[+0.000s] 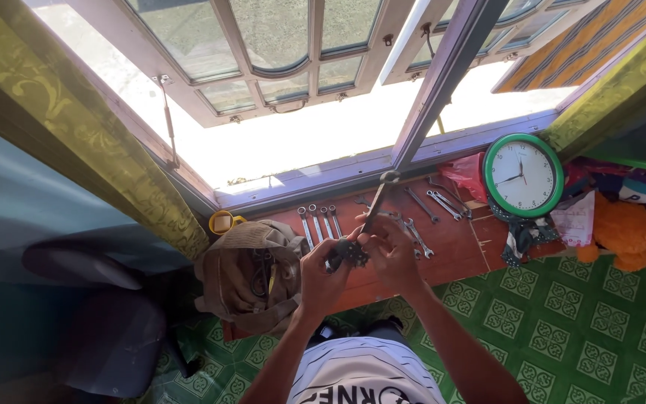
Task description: Organizing and inspecting various wrenches on a table.
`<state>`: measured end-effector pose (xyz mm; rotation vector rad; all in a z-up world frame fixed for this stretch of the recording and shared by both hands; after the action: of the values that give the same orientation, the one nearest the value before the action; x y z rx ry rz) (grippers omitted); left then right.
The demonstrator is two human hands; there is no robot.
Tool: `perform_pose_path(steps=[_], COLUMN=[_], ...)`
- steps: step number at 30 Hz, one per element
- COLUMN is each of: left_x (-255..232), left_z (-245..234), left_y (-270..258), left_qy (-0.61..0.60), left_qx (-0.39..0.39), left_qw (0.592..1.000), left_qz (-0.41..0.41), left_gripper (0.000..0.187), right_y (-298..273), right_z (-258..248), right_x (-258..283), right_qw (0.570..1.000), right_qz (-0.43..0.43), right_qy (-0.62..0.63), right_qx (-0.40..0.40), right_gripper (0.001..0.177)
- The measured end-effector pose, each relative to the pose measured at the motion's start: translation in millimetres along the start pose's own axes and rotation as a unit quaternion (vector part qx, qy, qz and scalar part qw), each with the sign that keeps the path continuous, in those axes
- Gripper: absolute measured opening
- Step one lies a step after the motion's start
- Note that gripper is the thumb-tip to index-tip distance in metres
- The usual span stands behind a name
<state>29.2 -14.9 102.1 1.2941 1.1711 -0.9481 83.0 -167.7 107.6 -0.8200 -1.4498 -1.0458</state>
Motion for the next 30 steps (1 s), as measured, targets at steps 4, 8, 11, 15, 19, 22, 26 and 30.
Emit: perform_pose_path(steps=[4,8,11,15,19,22,26,30], left_x=[0.2,8.5,4.6,-0.6,34.9,5.3,-0.6,14.9], left_z=[-1.3,-0.7,0.5,0.5,-0.9,-6.6,-16.4,-21.3], left_y=[2.9,0.4,-0.3,1.0,-9.4,-5.5,-1.8,-4.7], left_qy=[-0.021,-0.034,-0.015,-0.033,-0.023,0.001,0.014,-0.101], left_qx=[0.001,0.008,0.014,0.004,-0.013,-0.008,-0.019,-0.027], left_qw=[1.0,0.999,1.0,0.999,0.999,1.0,1.0,0.992], left_qz=[-0.01,0.005,0.012,-0.012,-0.04,0.007,0.004,-0.068], left_gripper=[0.014,0.013,0.012,0.012,0.014,0.008,0.007,0.015], right_y=[-0.7,1.6,3.7,1.9,-2.1,0.8,3.3,9.0], right_z=[6.2,-4.8,-10.4,2.4,9.5,5.1,3.8,-4.1], right_x=[2.2,-1.0,9.8,7.7,7.4,10.8,14.1,17.2], right_qw=[0.999,1.0,0.998,0.999,0.999,1.0,0.998,0.996], right_qz=[-0.03,0.012,-0.032,-0.016,0.005,-0.01,-0.009,-0.062], right_qy=[-0.021,0.007,0.019,0.042,0.005,-0.009,-0.066,-0.027], right_qx=[0.028,-0.022,-0.043,0.002,0.033,0.015,-0.009,-0.058], right_gripper=[0.028,0.028,0.027,0.035,0.048,0.053,0.051,0.047])
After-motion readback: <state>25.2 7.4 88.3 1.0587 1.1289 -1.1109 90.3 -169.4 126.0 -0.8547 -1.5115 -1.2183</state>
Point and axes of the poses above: each hand's wrist, its own y-axis towards the middle knuckle, its own z-axis out of the palm, x = y × z, the point moved 6 cm from there along y, towards the middle knuckle, and after that the axes turned 6 degrees about x, right-handed, at the moved point
